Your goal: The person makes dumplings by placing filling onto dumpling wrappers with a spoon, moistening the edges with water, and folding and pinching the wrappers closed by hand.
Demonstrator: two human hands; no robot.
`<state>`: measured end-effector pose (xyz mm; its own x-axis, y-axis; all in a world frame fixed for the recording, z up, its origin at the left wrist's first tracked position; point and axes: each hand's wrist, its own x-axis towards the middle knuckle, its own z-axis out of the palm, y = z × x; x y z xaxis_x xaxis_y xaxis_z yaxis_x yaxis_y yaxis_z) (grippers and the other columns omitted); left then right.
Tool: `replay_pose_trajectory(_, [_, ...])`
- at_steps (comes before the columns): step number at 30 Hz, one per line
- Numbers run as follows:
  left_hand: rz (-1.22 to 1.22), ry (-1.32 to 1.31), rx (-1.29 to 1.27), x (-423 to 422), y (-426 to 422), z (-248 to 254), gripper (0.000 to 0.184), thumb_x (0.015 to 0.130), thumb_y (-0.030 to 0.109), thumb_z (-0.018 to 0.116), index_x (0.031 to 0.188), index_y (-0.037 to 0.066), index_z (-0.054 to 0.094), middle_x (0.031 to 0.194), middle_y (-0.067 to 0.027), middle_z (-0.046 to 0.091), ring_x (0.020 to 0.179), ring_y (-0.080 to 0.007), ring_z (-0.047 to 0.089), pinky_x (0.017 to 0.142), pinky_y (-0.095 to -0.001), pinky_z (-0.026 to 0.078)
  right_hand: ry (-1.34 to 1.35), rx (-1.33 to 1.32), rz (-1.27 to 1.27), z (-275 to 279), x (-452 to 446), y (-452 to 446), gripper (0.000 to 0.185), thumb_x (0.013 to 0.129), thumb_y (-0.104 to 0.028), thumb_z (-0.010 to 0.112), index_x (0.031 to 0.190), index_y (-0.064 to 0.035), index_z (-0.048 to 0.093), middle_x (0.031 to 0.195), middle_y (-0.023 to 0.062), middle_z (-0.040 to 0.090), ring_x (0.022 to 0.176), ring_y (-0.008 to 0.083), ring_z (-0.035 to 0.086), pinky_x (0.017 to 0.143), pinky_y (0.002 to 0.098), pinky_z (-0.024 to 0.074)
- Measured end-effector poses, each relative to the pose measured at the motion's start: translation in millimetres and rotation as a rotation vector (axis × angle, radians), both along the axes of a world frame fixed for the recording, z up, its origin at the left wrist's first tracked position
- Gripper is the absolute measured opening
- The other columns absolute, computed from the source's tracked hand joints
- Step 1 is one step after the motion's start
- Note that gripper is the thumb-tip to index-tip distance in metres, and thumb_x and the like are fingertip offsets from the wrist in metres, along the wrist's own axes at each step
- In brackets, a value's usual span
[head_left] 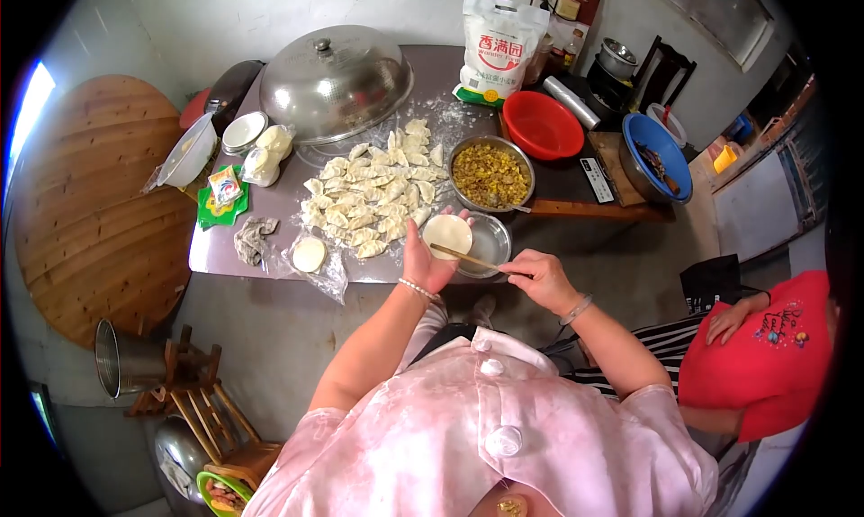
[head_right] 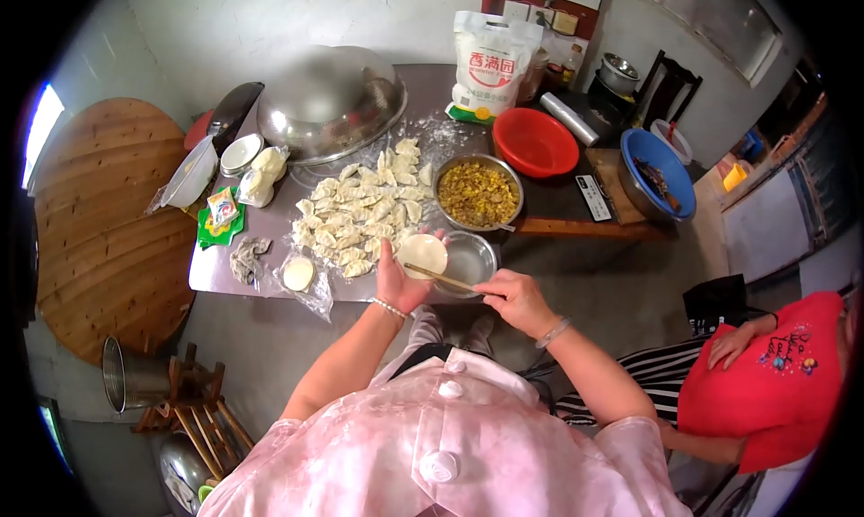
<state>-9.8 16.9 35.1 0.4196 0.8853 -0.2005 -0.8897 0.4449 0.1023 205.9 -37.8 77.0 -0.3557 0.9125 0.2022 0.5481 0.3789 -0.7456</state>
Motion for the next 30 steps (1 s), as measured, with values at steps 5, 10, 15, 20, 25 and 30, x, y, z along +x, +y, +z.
replay_pose_trajectory(5, [-0.007,0.008,0.008,-2.5,1.9,-6.9,0.075,0.088,0.063,0.02,0.133,0.005,0.035,0.135,-0.0173,0.041,0.122,-0.033,0.041,0.1,-0.0446,0.034,-0.026,0.02,0.004,-0.5,0.5,-1.0,0.022,0.067,0.0,0.066,0.088,-0.0064,0.069,0.078,0.0081,0.06,0.07,0.0224,0.06,0.064,0.03,0.0473])
replay_pose_trajectory(10, [-0.001,0.012,0.011,-1.4,2.7,-7.0,0.075,0.088,0.064,0.022,0.132,0.005,0.036,0.135,-0.0177,0.041,0.122,-0.0339,0.04,0.1,-0.0451,0.034,-0.056,0.054,0.009,3.8,4.3,-0.8,0.022,0.067,0.0,0.065,0.088,-0.0059,0.069,0.078,0.008,0.059,0.071,0.0219,0.06,0.063,0.0294,0.0472])
replay_pose_trajectory(15, [0.019,-0.012,-0.002,-9.6,2.3,-17.9,0.074,0.089,0.062,0.022,0.131,0.002,0.035,0.132,-0.0182,0.043,0.121,-0.0336,0.042,0.101,-0.0429,0.034,-0.004,-0.014,-0.141,7.8,10.2,6.8,0.022,0.069,0.001,0.064,0.091,-0.004,0.067,0.076,0.0092,0.059,0.066,0.0204,0.059,0.06,0.0283,0.0465])
replay_pose_trajectory(20, [0.034,0.009,-0.036,-24.9,-3.1,-31.0,0.075,0.089,0.062,0.023,0.131,0.001,0.035,0.135,-0.0181,0.04,0.125,-0.0334,0.038,0.102,-0.0429,0.034,-0.174,-0.116,-0.23,-34.7,14.3,29.2,0.021,0.071,-0.006,0.062,0.092,-0.0054,0.067,0.079,0.0142,0.061,0.068,0.0278,0.06,0.064,0.0351,0.048])
replay_pose_trajectory(25, [0.008,0.071,-0.068,-22.6,-6.5,-23.9,0.075,0.089,0.062,0.021,0.131,0.001,0.035,0.136,-0.0167,0.04,0.125,-0.0324,0.038,0.101,-0.0432,0.034,-0.257,-0.142,-0.3,-94.9,-0.7,70.8,0.022,0.071,-0.008,0.058,0.091,-0.0078,0.068,0.087,0.0174,0.063,0.08,0.0343,0.06,0.073,0.0408,0.0479])
replay_pose_trajectory(30, [-0.011,0.087,-0.06,-21.7,-6.6,-20.1,0.074,0.09,0.061,0.019,0.131,0.002,0.036,0.136,-0.0156,0.04,0.125,-0.0316,0.039,0.1,-0.0434,0.035,-0.352,-0.14,-0.386,-139.3,-15.7,96.0,0.022,0.071,-0.011,0.056,0.088,-0.0059,0.068,0.085,0.0177,0.064,0.082,0.0331,0.061,0.075,0.0401,0.0489])
